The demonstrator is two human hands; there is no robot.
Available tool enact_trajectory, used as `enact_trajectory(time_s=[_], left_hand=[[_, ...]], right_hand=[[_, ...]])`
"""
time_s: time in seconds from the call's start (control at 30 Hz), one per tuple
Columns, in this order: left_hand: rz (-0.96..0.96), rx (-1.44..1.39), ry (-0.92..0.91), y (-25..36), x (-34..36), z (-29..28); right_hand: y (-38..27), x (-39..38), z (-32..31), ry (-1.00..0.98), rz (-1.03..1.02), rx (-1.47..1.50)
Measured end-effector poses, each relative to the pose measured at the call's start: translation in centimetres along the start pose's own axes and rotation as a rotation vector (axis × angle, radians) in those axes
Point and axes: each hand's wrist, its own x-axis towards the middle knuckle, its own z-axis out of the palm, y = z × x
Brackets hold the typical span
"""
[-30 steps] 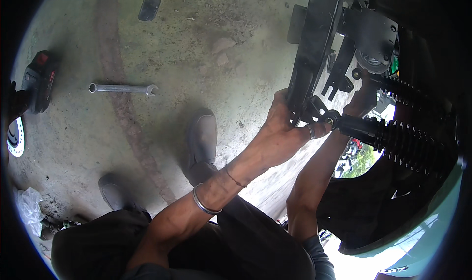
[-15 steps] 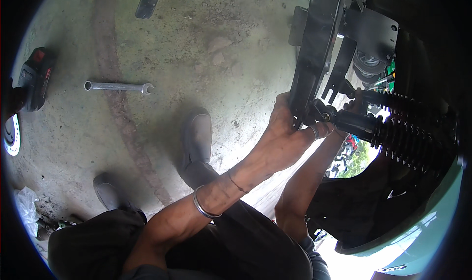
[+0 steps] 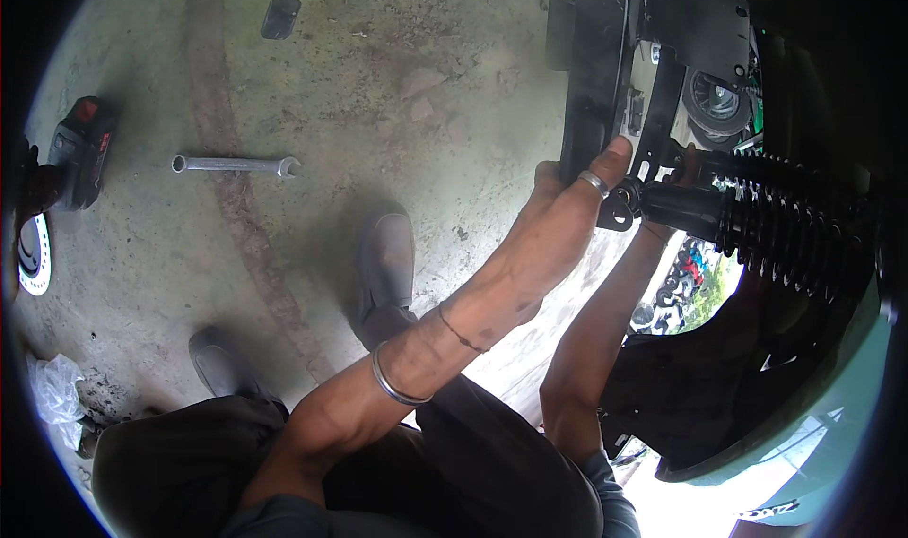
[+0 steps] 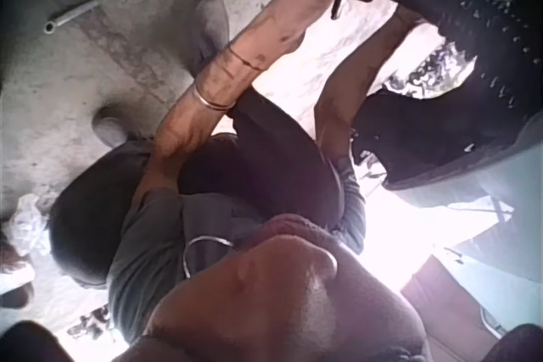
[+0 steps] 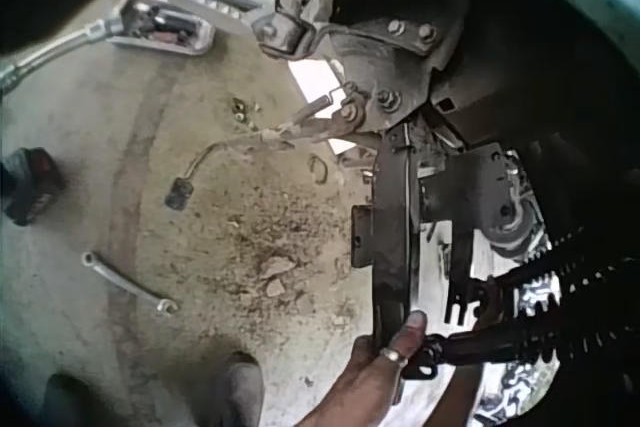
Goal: The person prepares and uses an electric impact driver to work on the rear wheel assembly and suspension of an electric scooter. They handle various mechanical components including a brake disc and bolts, and use an open-end wrench to secure hardware while tightening with the power tool.
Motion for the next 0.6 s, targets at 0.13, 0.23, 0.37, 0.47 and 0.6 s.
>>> enact_trajectory(time_s=[0.13, 0.23, 0.37, 0.47, 0.6], left_hand=[[0.051, 0.106, 0.078, -0.2, -0.1, 1.3], [0.086, 0.113, 0.06, -0.5, -0.1, 1.3], [0.086, 0.088, 0.078, -0.6, -0.2, 1.5], [0.071, 0.097, 0.059, -0.6, -0.3, 1.6], [0.065, 0.072, 0.015, -0.1, -0.2, 1.0]], right_hand=[[1.7, -0.4, -1.0, -0.031, -0.508, -0.28], [0.8, -0.5, -0.3, -0.005, -0.279, -0.165], [-0.6, -0.4, 0.0, 0.01, -0.124, -0.064], [-1.8, -0.2, -0.6, 0.0, -0.007, 0.026], [-5.4, -3.1, -2.3, -0.051, 0.282, 0.285]])
